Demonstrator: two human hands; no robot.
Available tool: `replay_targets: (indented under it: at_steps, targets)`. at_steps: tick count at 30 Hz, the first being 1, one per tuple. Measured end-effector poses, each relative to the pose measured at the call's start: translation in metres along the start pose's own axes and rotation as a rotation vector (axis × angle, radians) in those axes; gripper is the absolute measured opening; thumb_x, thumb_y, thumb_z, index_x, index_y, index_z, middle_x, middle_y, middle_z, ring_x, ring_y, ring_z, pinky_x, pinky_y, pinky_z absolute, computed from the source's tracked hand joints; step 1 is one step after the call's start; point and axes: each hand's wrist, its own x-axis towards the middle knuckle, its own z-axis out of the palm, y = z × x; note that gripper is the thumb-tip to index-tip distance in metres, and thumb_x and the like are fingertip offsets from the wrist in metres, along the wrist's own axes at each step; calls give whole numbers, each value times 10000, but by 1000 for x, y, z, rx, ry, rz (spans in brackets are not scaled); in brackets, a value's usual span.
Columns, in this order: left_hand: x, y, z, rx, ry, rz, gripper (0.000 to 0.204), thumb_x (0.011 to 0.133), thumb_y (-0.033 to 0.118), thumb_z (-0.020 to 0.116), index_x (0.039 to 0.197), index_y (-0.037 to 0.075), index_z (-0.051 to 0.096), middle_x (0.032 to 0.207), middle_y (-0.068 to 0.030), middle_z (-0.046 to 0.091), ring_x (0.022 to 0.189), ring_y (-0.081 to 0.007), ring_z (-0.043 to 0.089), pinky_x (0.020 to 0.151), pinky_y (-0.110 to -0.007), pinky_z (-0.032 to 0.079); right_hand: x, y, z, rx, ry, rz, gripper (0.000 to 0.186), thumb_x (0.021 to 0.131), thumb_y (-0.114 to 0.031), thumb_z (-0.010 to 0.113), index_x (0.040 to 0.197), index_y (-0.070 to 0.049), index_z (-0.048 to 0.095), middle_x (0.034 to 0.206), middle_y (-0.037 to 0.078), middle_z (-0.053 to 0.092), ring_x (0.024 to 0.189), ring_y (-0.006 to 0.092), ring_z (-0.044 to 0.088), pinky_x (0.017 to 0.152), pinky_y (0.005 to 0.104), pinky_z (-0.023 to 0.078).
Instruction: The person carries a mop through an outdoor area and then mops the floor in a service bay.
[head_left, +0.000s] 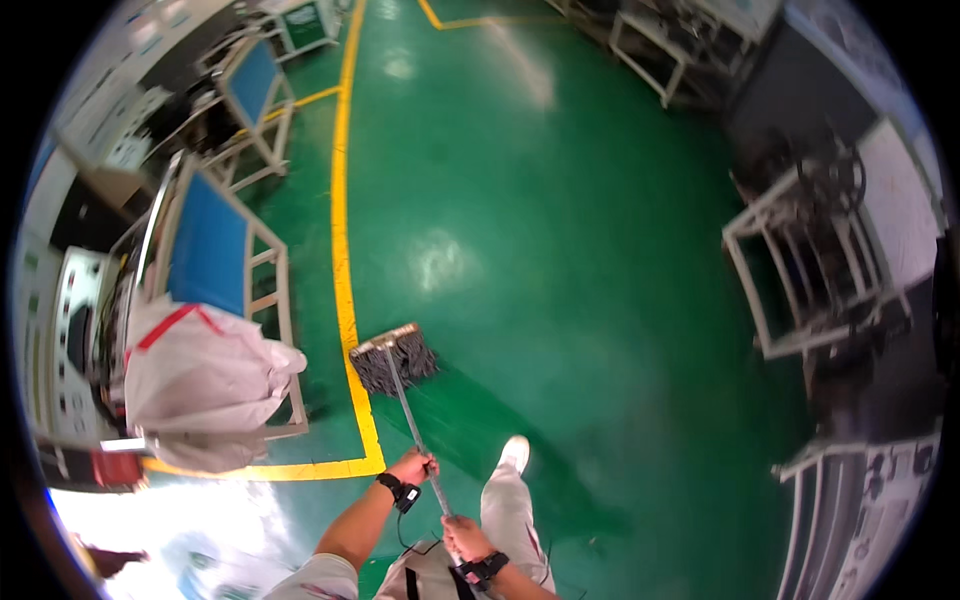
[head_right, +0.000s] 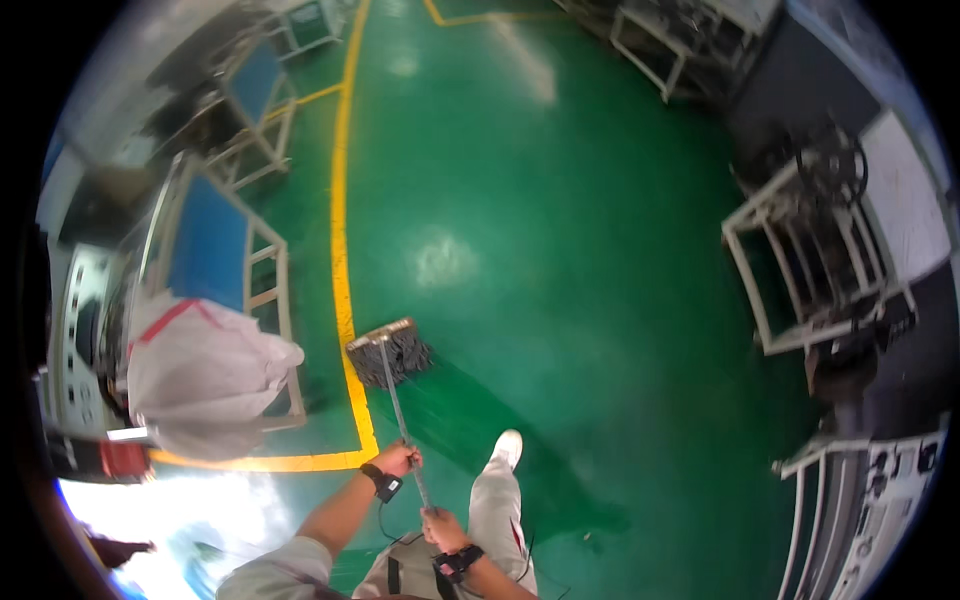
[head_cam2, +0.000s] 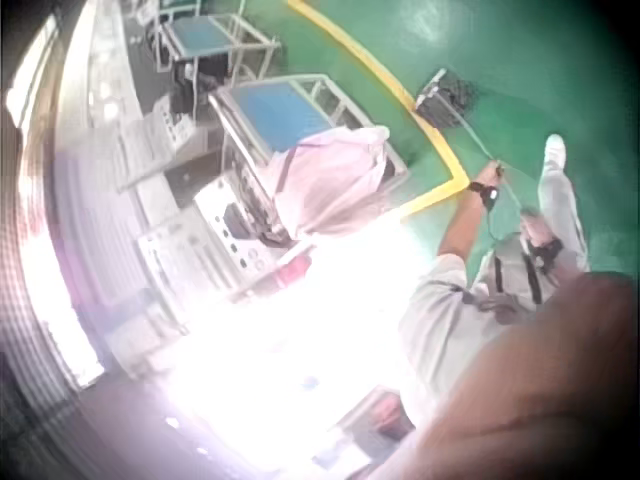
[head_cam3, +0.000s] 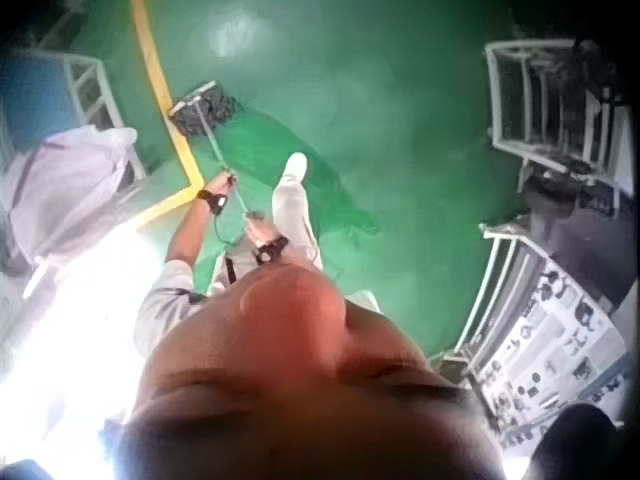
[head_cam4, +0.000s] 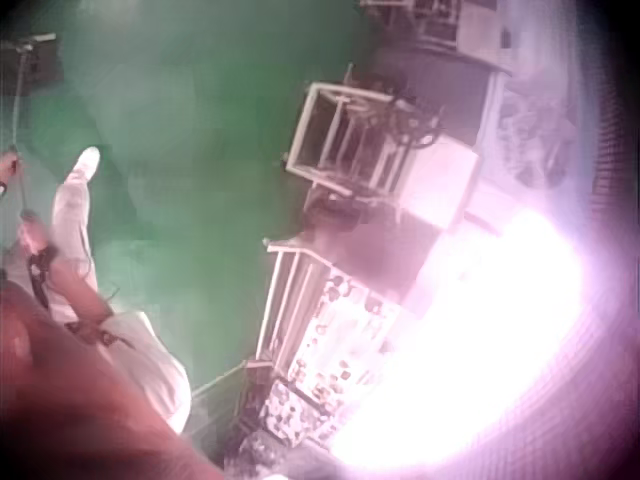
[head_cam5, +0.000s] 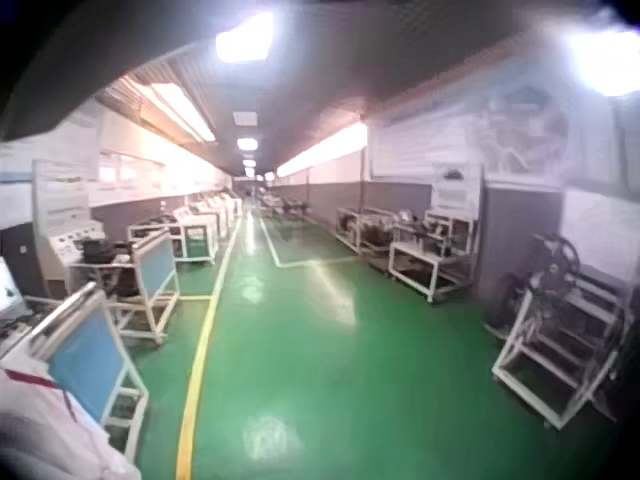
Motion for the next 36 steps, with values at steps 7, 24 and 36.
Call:
replay_targets:
  at_steps: [7,24,36]
  targets:
    - [58,81,125,-145,-121,-1,464,911,-158,481,1210,173,356,964,-90,519,817,-231,548,807,-493,536,-26,-174,-23,-108,94,-50,287,1089,-304,586,880,-124,507,670,-61,407,514,61,353,456,268,279]
    - [155,252,207,-126,-161,-184,592,959,-32,590,1419,177,280,927,-115,610,802,-294,680,721,-524,602,61,-351,147,-237,549,-33,315,1095,-270,564,838,-133,446,610,-46,365,453,85,329,417,263,276]
    - [204,242,175,-180,-358,-167,382,953,-17,578,1274,89,400,865,-125,597,749,-302,669,728,-509,624,96,-331,78,-445,457,-5,384,1114,-343,530,809,-116,475,580,-30,377,435,113,346,411,299,271]
